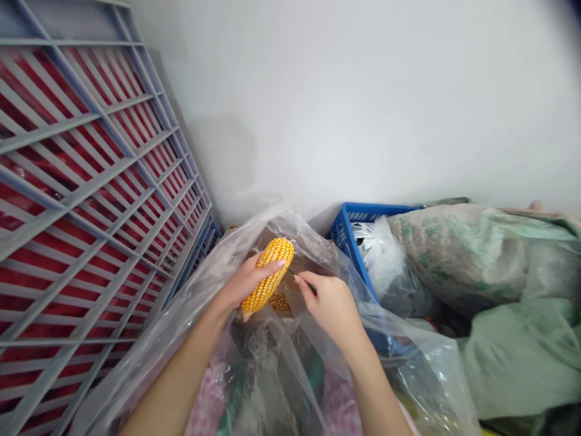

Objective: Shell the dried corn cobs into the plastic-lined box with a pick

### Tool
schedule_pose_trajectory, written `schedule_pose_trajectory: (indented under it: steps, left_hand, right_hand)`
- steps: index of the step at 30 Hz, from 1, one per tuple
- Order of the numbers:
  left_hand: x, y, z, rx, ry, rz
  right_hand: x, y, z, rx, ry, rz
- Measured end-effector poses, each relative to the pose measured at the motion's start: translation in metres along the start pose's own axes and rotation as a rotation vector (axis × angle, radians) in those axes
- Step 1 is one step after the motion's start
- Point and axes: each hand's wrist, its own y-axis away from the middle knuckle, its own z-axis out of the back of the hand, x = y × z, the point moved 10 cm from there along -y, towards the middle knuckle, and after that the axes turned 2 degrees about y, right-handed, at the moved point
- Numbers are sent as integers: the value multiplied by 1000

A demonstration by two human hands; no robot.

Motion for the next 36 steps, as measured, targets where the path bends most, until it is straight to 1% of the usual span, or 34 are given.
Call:
schedule_pose_trajectory:
  steps: [4,6,8,12,15,19,22,26,31,36]
  left_hand:
    - [0,-2,0,-17,-70,-61]
    - [1,-4,0,-33,-63,-68]
    - [2,-6,0,-58,-34,-68]
    - [6,-9,-2,-115,49,-66]
    - [12,-11,-3,-160,142,-45]
    - [19,-11,-6,-197,328,14]
    - [15,-10,-5,-195,361,15]
    - [9,-8,0,-152,288,26]
    - [10,-4,5,-88,181,97]
    - [12,-2,0,-18,71,106]
  right_hand:
    - [0,-1,-6,5,96,-18]
    - [0,-1,-11,-2,112,-39]
    - [0,1,-14,-39,104,-92]
    - [-3,6,-19,-135,103,-261]
    - [2,6,-23,-156,103,-278]
    - [4,3,-27,-142,46,-285]
    - [4,1,-25,-143,-22,-244]
    - [1,-2,-15,-151,-89,-144]
    - [-4,-5,-7,-56,-119,-20]
    - [-6,-4,-8,31,-104,13]
